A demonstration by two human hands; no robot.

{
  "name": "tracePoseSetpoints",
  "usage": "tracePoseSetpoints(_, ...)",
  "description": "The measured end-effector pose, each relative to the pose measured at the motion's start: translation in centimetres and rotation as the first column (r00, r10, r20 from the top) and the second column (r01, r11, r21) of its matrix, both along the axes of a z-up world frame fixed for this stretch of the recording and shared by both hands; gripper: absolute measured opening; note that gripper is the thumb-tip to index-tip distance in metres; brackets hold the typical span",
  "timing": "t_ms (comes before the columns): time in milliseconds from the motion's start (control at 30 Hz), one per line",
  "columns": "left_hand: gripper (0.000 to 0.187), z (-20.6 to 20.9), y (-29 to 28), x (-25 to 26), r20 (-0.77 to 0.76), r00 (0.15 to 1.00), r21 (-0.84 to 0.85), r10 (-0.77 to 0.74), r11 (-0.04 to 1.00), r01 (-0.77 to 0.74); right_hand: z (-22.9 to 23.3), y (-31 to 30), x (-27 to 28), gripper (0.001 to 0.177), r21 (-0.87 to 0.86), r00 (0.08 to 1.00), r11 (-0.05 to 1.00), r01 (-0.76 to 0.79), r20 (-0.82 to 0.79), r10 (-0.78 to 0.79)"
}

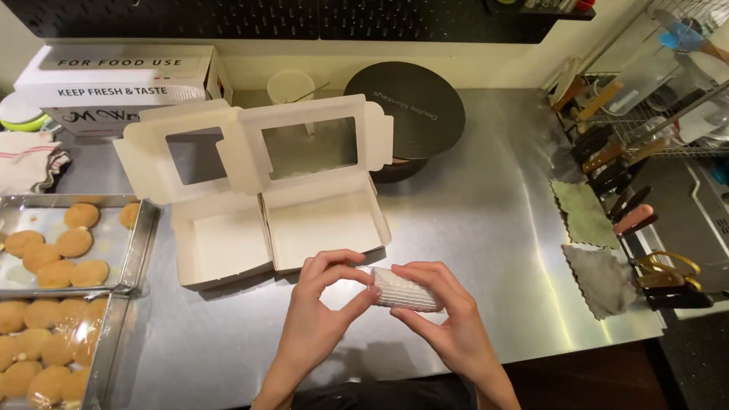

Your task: Assembling a cardboard pastry box and filling it with cookies from a tray

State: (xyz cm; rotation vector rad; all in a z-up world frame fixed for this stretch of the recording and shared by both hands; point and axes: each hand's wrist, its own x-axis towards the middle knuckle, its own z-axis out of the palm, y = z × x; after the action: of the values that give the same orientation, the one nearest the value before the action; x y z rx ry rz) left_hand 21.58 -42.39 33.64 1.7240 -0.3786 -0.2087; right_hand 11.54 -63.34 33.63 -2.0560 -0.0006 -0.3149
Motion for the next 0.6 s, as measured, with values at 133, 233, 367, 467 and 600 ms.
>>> tracePoseSetpoints(133,0.004,-1.0,-1.9,-1.7,-0.126,0.988,-0.032,-0.084,0.996,0.081,-1.3,-2.5,-0.9,0.050,-0.021,0.999,0.999,-0.038,0.013,0.039)
tracePoseSetpoints(233,0.006,-3.4,-3.2,-2.5,-0.065,0.994,-0.013,-0.088,0.996,0.087,-2.7,-4.8,-1.3,0.050,-0.002,0.996,0.996,-0.084,0.019,0.084)
tracePoseSetpoints(367,0.011,-4.5,-4.6,-3.4,-0.041,0.999,0.033,-0.001,0.999,0.002,-3.9,-7.6,-1.5,0.052,0.010,0.996,0.997,-0.083,-0.020,0.083)
tracePoseSetpoints(467,0.011,-6.4,-2.7,-2.1,0.009,0.998,-0.029,0.058,0.998,-0.057,-5.8,-11.6,-1.9,0.050,0.102,0.982,0.982,-0.157,-0.089,0.167)
tracePoseSetpoints(600,0.008,-10.3,3.8,0.5,0.311,0.939,0.273,0.149,0.932,-0.238,-10.4,-17.1,-0.3,0.051,0.178,0.861,0.963,0.203,-0.502,-0.089)
